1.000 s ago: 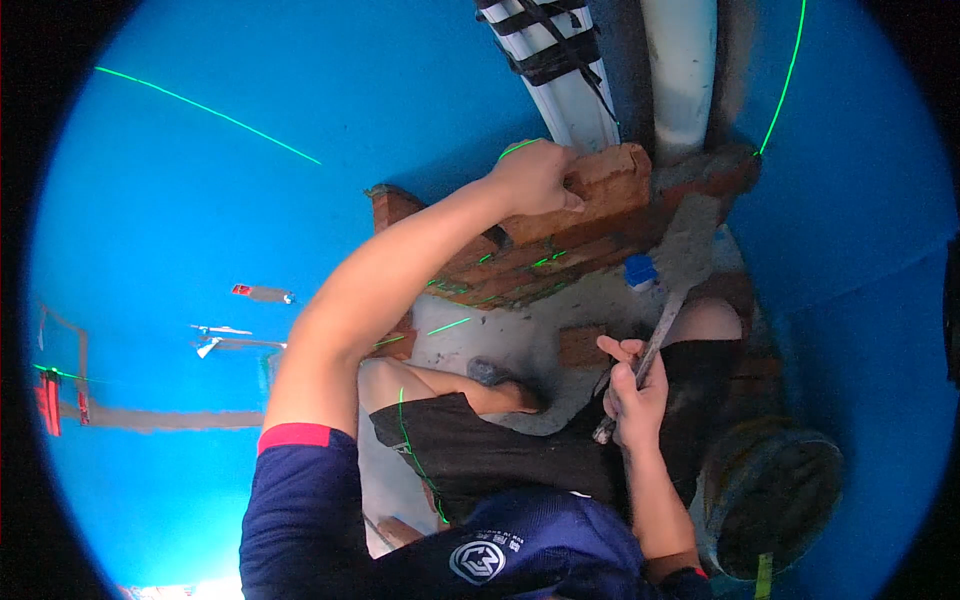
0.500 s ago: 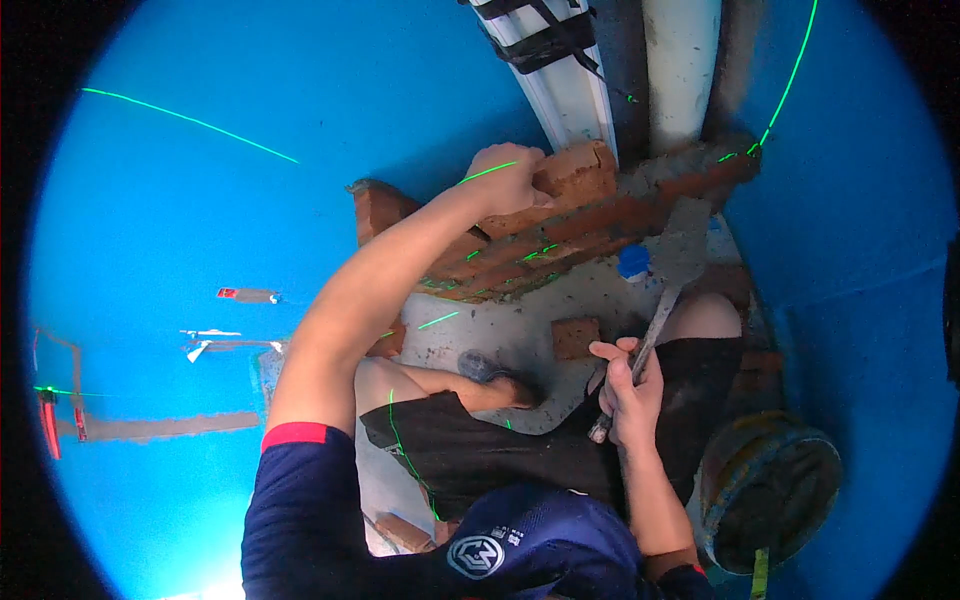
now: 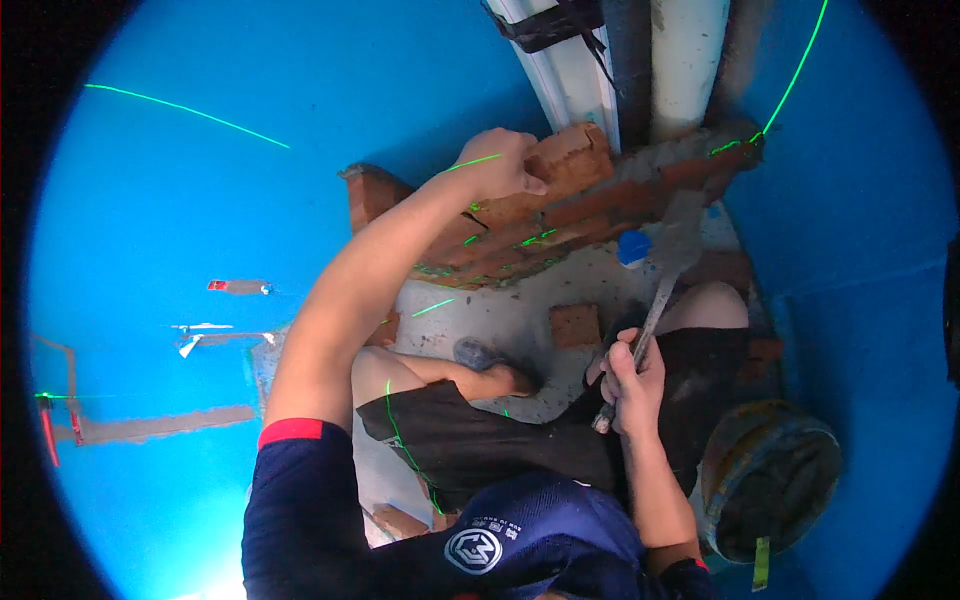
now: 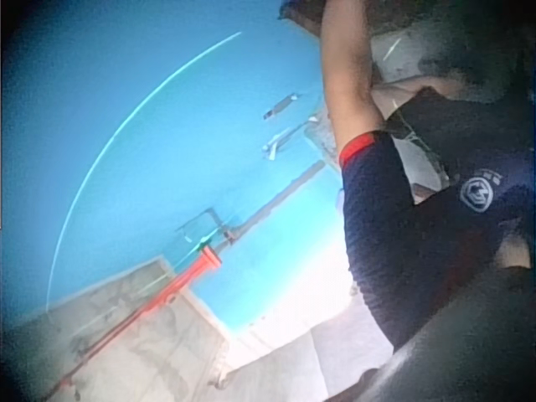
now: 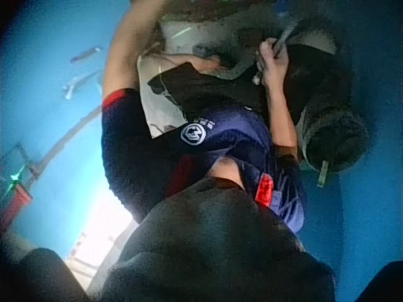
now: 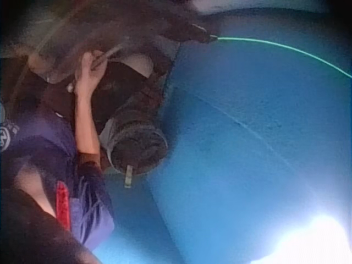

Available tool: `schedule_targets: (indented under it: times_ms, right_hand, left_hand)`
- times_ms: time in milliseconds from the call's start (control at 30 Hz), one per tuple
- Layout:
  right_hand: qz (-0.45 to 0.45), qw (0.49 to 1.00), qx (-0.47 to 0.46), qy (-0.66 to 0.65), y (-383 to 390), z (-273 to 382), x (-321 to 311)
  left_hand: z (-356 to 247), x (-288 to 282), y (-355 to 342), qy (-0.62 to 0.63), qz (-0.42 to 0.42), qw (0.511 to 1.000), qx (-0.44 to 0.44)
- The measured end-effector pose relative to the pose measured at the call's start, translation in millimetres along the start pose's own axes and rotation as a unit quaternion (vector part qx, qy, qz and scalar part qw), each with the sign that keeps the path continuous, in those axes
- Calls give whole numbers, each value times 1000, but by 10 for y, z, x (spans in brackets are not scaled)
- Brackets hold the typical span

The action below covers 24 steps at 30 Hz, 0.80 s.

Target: The person applies mortar to bricks using a trowel and places them along a guideline to build a small wall section.

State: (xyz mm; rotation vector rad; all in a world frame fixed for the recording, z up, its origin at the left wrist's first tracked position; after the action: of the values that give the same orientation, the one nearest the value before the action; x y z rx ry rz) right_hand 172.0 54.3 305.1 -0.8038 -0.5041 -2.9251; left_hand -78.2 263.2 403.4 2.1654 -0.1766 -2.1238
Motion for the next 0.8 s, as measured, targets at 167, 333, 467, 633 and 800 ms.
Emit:
schedule_targets:
  times_ms: [167, 333, 467, 633, 800]
  right_hand:
    - [9, 1000, 24, 10, 8, -11, 20]
    - [3, 999, 30, 9, 33, 5, 32]
    - [36, 998, 47, 8, 48, -39, 53]
    - [69, 997, 19, 13, 46, 86, 165]
    - [82, 992, -34, 93, -81, 623, 186]
  left_hand:
    - [-2, 37, 23, -1, 14, 1000, 5]
    - [-65, 17, 93, -21, 2, 1000, 4]
    - [-25, 31, 128, 9, 1, 1000, 8]
    - [104, 56, 176, 39, -18, 999, 33]
    - [278, 76, 256, 82, 61, 994, -26]
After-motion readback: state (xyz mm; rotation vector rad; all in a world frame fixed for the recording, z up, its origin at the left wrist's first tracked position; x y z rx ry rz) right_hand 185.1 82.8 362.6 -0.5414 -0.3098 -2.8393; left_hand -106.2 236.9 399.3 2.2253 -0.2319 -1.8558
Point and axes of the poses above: each hand's wrist, its own y-axis away from the middle knuckle, its own x-axis out of the palm, z = x × y, the point moved 6 cm from there along -y, towards the middle knuckle, and after that the axes turned 11 degrees about -x, right-handed, at the moved point
